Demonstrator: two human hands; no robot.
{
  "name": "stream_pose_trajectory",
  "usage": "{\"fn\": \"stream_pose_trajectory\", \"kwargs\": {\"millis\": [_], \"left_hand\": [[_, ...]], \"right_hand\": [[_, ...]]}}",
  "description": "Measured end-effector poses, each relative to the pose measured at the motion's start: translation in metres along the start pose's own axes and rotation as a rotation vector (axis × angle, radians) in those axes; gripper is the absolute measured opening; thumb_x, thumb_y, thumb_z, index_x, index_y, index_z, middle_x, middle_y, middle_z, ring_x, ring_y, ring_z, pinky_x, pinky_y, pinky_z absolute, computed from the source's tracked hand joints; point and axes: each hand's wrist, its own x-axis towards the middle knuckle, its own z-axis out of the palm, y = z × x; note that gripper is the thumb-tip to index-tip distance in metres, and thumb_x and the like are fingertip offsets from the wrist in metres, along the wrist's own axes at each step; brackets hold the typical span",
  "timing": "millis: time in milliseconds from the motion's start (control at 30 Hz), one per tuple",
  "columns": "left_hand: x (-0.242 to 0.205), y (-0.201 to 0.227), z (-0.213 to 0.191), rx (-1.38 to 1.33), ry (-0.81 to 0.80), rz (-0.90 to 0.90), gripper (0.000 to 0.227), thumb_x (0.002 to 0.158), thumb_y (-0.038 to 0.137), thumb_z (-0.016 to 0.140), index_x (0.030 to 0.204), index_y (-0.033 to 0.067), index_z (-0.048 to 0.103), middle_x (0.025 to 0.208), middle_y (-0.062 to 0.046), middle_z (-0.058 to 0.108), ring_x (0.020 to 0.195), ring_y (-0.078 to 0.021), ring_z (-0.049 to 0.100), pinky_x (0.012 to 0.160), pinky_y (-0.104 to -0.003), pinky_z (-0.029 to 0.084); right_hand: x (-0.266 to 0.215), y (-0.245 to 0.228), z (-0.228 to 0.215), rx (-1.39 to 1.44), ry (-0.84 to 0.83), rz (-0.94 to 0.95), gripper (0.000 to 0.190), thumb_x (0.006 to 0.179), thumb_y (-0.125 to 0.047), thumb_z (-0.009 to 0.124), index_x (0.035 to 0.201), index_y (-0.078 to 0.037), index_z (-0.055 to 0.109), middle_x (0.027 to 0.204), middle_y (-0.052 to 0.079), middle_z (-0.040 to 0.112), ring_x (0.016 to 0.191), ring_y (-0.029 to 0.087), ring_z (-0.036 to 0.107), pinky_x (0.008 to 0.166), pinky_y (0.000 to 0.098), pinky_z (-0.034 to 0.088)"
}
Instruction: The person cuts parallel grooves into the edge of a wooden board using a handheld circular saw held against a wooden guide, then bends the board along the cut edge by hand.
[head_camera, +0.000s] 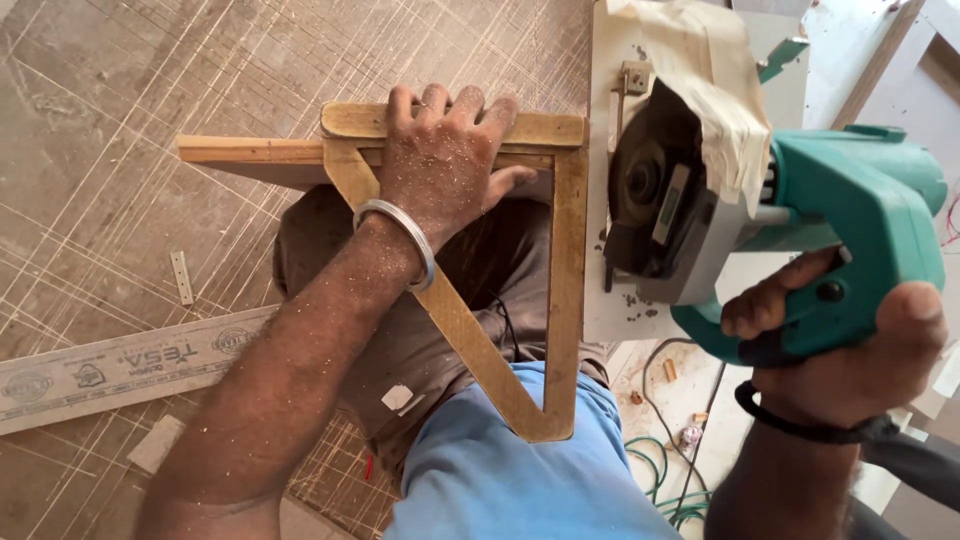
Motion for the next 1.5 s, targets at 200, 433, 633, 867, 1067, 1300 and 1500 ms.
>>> {"fn": "stream_pose_trajectory", "kwargs": {"millis": [200,433,633,867,1067,1300,1500], "left_hand": [[0.0,0.0,-0.001,-0.017,-0.007,-0.001,0.072,0.077,0.067,0.081,0.125,0.0153,0.069,0.096,-0.007,0.072,0.093,-0.0253,0.067,0.089,-0.05,0.044],[-0.001,0.0,0.0,-0.016,-0.004,-0.006,0.068,0.078,0.066,0.081,0.124,0.0167,0.07,0.099,-0.007,0.073,0.095,-0.0263,0.067,0.092,-0.052,0.043],[-0.001,-0.001,0.0,0.007,-0.002,-0.015,0.069,0.079,0.068,0.08,0.125,0.017,0.07,0.1,-0.007,0.073,0.096,-0.0272,0.067,0.092,-0.052,0.044],[-0.006,0.0,0.006,0.057,0.068,0.026,0.074,0.076,0.074,0.077,0.125,0.0193,0.07,0.098,-0.007,0.073,0.093,-0.0272,0.067,0.089,-0.052,0.046],[-0.005,0.004,0.0,0.004,-0.033,-0.007,0.072,0.08,0.072,0.078,0.126,0.0172,0.07,0.097,-0.006,0.072,0.092,-0.0257,0.066,0.09,-0.05,0.044],[-0.005,0.003,0.0,-0.015,-0.027,-0.002,0.071,0.078,0.071,0.077,0.123,0.0175,0.07,0.097,-0.006,0.072,0.092,-0.0239,0.066,0.089,-0.049,0.044],[-0.006,0.002,-0.004,-0.003,-0.071,-0.014,0.071,0.081,0.07,0.077,0.126,0.0157,0.069,0.098,-0.007,0.072,0.093,-0.025,0.066,0.091,-0.048,0.043]], "right_hand": [[0.023,0.003,-0.002,0.014,-0.049,0.0,0.059,0.107,-0.056,0.061,0.102,0.002,0.059,0.075,0.019,0.06,0.062,0.029,0.06,0.062,0.0405,0.052],[0.044,0.0,0.015,-0.049,0.01,-0.071,0.058,0.108,-0.059,0.059,0.101,-0.001,0.059,0.074,0.017,0.058,0.062,0.027,0.059,0.062,0.0399,0.055],[0.04,0.002,0.0,0.047,-0.142,-0.042,0.06,0.105,-0.059,0.061,0.102,0.001,0.06,0.067,0.017,0.06,0.055,0.026,0.059,0.056,0.0378,0.053],[-0.049,0.009,-0.027,0.237,0.015,0.09,0.062,0.105,-0.052,0.061,0.116,0.009,0.06,0.083,0.025,0.065,0.074,0.033,0.065,0.072,0.043,0.052],[-0.046,0.015,-0.036,0.158,-0.036,0.087,0.06,0.104,-0.052,0.061,0.107,0.008,0.06,0.077,0.025,0.065,0.074,0.035,0.062,0.072,0.0462,0.053],[-0.02,0.015,-0.013,0.248,-0.025,0.038,0.053,0.104,-0.046,0.062,0.105,0.007,0.064,0.08,0.023,0.066,0.07,0.032,0.066,0.07,0.0437,0.056],[0.005,0.012,0.001,0.103,0.055,-0.002,0.054,0.108,-0.051,0.061,0.1,0.003,0.059,0.076,0.019,0.06,0.067,0.029,0.061,0.066,0.0408,0.053]]}}
